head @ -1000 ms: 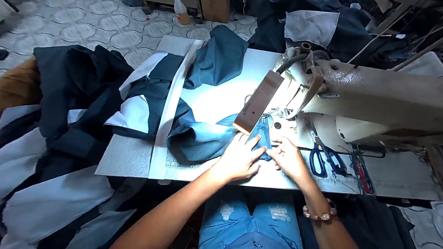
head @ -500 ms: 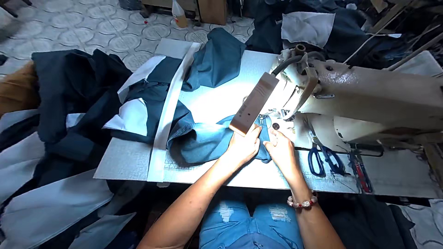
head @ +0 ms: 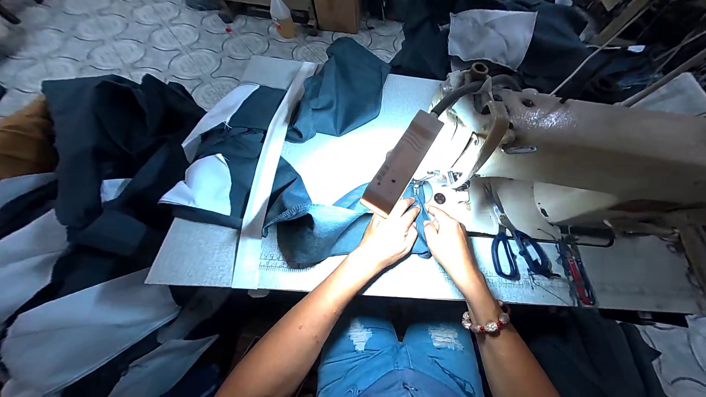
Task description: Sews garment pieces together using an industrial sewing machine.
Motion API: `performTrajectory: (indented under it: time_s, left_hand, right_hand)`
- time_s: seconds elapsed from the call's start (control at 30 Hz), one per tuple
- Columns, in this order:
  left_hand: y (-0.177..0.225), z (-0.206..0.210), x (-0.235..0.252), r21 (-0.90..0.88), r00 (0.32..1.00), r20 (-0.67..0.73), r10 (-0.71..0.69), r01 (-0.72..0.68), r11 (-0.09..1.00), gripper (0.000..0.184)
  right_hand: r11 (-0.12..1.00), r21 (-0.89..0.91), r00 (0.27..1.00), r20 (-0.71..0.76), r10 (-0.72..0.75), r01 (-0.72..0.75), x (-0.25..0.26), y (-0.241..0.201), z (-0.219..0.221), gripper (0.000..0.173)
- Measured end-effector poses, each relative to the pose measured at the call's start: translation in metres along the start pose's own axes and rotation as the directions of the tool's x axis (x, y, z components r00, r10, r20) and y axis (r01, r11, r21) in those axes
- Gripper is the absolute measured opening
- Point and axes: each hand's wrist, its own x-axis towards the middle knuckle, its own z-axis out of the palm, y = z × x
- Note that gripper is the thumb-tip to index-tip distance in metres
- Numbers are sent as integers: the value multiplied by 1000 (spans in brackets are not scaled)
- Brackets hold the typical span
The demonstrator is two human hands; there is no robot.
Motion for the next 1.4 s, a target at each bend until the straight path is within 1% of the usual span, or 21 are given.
performTrajectory:
  time_s: [0.1,0.17,0.2,0.27,0.3,0.37,0.4,0.43,0.47,0.53,0.6,0.63,0.67,0.7,0.9,1.03,1.07,1.17,1.23,1.3,1.4]
  left_hand:
    - [-2,0,0,-2,999,18,29,-29,1000,37]
    - [-6,-6,-1,-53,998,42,47,-45,998,36]
    - [-7,-8,-1,-89,998,35,48,-45,995,34]
    - [-9,-11,-1,-152,1000,8,25,-24,988,29]
    - [-8,-12,-1,-154,1000,21,2,1,988,31]
    - [-4,-15,-2,-117,993,114,-33,46,992,40]
    - [-2,-15,-2,-86,989,143,-32,45,995,42]
    - [-1,-14,-3,-60,990,138,-23,31,998,41]
    - [0,-12,-3,-44,993,119,-11,16,999,40]
    - [1,-10,-4,-29,995,97,-2,5,1000,41]
    - [1,-8,-4,-23,996,87,-7,9,1000,40]
    - [1,-8,-4,-24,996,87,-8,10,1000,40]
    - [0,-8,-4,-26,997,78,-2,4,1000,40]
    - [0,-7,-4,-24,998,70,3,-1,1000,40]
    - [-3,-3,-7,-2,999,29,21,-21,1000,40]
    - [-2,-4,-9,18,997,72,18,-19,1000,41]
    - [-3,-4,-10,26,996,84,13,-16,1000,42]
    - [-7,-2,-12,27,998,54,36,-38,999,41]
    - [-9,-3,-12,13,996,77,34,-35,999,42]
    - [-11,-4,-11,-16,994,108,23,-21,1000,42]
    - [-15,-4,-8,-33,996,75,55,-52,998,39]
  right_hand:
    - [985,-170,1000,20,1,2,-10,-7,5,42]
    - [948,-319,998,63,10,10,-16,-17,5,44]
    - [930,-367,994,103,42,-1,-17,-22,4,45]
    - [912,-409,990,131,57,1,-19,-25,5,47]
    - [907,-420,988,139,61,3,-20,-26,6,47]
    - [891,-453,994,110,19,33,-23,-22,10,44]
    - [890,-454,993,119,20,36,-25,-21,9,43]
    - [900,-433,992,125,6,49,-26,-18,7,41]
    - [921,-380,994,96,-54,87,-27,-11,5,39]
    - [950,-234,976,-18,-215,205,-23,11,-1,29]
    - [944,-159,933,-172,-315,289,-9,31,-2,22]
    - [940,-152,918,-213,-334,307,-2,38,-2,26]
    - [936,-164,912,-223,-343,312,4,43,-1,33]
    - [930,-192,911,-217,-351,312,8,46,0,37]
    - [851,-379,874,-179,-453,364,16,47,10,42]
    - [808,-475,874,-148,-463,348,17,41,11,37]
    - [802,-487,874,-145,-464,346,18,39,11,35]
    - [790,-495,862,-147,-486,361,17,39,11,35]
    - [789,-492,853,-160,-497,368,17,41,11,36]
    - [801,-482,858,-171,-484,356,18,41,11,37]
    - [825,-460,876,-178,-448,329,20,39,11,37]
